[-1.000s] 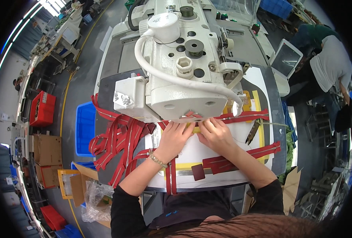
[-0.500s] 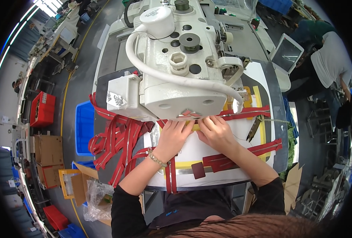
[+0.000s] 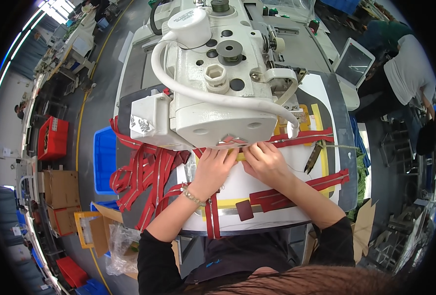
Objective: Sewing red leather or fabric straps using an industrial sewing machine.
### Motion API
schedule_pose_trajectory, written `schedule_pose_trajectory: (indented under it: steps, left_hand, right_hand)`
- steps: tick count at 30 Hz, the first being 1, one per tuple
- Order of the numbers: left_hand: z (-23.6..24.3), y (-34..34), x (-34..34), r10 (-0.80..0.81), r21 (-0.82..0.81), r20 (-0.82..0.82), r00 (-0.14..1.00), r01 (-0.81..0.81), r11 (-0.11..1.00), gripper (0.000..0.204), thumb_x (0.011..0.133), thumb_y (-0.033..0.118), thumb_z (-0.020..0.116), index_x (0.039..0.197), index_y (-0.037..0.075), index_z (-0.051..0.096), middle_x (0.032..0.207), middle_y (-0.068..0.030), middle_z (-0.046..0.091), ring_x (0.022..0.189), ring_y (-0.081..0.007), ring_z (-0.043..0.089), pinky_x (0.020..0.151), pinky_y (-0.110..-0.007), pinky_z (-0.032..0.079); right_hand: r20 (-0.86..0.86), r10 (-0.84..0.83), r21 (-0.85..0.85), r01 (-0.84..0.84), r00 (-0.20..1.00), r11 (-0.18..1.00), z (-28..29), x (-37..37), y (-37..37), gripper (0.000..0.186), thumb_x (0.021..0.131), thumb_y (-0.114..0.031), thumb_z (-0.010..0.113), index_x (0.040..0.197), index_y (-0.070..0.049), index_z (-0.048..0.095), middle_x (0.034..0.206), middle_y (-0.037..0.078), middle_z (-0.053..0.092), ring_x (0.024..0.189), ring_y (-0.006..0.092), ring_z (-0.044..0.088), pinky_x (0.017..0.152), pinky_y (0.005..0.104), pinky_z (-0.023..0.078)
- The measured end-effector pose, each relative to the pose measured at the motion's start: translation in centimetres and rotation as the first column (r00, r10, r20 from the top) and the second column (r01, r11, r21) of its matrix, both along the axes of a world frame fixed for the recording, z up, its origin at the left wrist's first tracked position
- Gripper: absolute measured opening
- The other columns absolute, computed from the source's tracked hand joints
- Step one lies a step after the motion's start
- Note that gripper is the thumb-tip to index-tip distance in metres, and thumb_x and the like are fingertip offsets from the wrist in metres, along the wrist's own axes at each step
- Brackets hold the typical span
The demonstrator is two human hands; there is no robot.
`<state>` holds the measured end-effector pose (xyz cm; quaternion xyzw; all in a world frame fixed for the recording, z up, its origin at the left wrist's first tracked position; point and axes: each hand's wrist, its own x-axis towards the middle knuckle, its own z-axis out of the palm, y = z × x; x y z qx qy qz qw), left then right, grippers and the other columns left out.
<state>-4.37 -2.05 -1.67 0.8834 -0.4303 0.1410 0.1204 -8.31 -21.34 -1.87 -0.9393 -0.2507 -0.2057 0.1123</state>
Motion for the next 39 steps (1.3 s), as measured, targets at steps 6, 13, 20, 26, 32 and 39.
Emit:
schedule_pose_trajectory:
  steps: [6, 13, 20, 26, 32, 39]
  left_hand:
    - [0.0, 0.2, 0.3, -0.001, 0.02, 0.015, 1.0, 0.001, 1.0, 0.039, 0.077, 0.021, 0.067, 0.113, 0.006, 0.062, 0.109, -0.0072, 0.059, 0.102, -0.023, 0.057, 0.091, -0.037, 0.043]
    - [-0.1, 1.1, 1.4, -0.01, -0.011, -0.022, 1.0, 0.01, 1.0, 0.038, 0.079, 0.025, 0.068, 0.114, 0.011, 0.063, 0.103, -0.0036, 0.062, 0.096, -0.023, 0.058, 0.086, -0.037, 0.044]
    - [-0.4, 2.3, 3.8, 0.0, -0.069, -0.341, 0.94, -0.025, 0.997, 0.041, 0.085, 0.042, 0.065, 0.107, 0.007, 0.067, 0.098, -0.0112, 0.068, 0.091, -0.0296, 0.063, 0.078, -0.039, 0.049]
    - [-0.6, 2.3, 5.3, -0.047, -0.105, -0.282, 0.958, 0.018, 0.994, 0.056, 0.085, 0.056, 0.06, 0.109, 0.006, 0.066, 0.091, -0.0104, 0.068, 0.086, -0.0247, 0.064, 0.079, -0.034, 0.05]
    - [-0.4, 2.2, 6.3, -0.128, -0.2, -0.747, 0.652, -0.038, 0.979, 0.058, 0.081, 0.054, 0.067, 0.113, 0.006, 0.064, 0.108, -0.0085, 0.067, 0.1, -0.0202, 0.062, 0.089, -0.033, 0.047]
    - [-1.8, 2.2, 7.3, -0.064, -0.135, -0.739, 0.671, -0.054, 0.989, 0.04, 0.075, 0.043, 0.078, 0.105, 0.016, 0.071, 0.1, 0.0022, 0.066, 0.089, -0.0142, 0.059, 0.082, -0.031, 0.048]
  right_hand:
    - [0.035, -0.021, -0.006, 0.021, 0.999, 1.0, -0.2, 0.3, 0.1, 0.035, 0.072, -0.017, 0.068, 0.099, 0.004, 0.064, 0.098, 0.016, 0.059, 0.096, 0.0291, 0.062, 0.083, 0.0333, 0.05]
    - [-0.001, 0.037, 0.108, -0.036, 0.999, 0.993, -0.6, 0.4, -0.5, 0.025, 0.073, -0.013, 0.068, 0.091, 0.001, 0.057, 0.103, 0.019, 0.062, 0.098, 0.03, 0.063, 0.087, 0.0367, 0.049]
    - [-0.006, 0.058, 0.169, -0.056, 0.998, 0.984, -0.1, 0.9, -0.7, 0.023, 0.071, -0.009, 0.067, 0.088, 0.001, 0.055, 0.1, 0.02, 0.063, 0.097, 0.0304, 0.064, 0.087, 0.0375, 0.05]
    - [0.04, 0.04, 0.203, -0.047, 0.998, 0.978, 0.2, 1.7, -1.1, 0.022, 0.07, -0.008, 0.067, 0.086, 0.0, 0.054, 0.1, 0.019, 0.063, 0.094, 0.0298, 0.065, 0.085, 0.0375, 0.051]
    - [0.042, 0.048, 0.216, -0.056, 0.998, 0.975, -0.3, 1.5, -1.5, 0.023, 0.069, -0.009, 0.068, 0.085, -0.001, 0.053, 0.102, 0.019, 0.063, 0.094, 0.0296, 0.065, 0.084, 0.0367, 0.052]
    - [0.054, 0.056, 0.225, -0.067, 0.997, 0.972, -0.1, 1.6, -1.7, 0.025, 0.068, -0.009, 0.069, 0.084, -0.001, 0.053, 0.103, 0.02, 0.063, 0.093, 0.0299, 0.065, 0.082, 0.0358, 0.053]
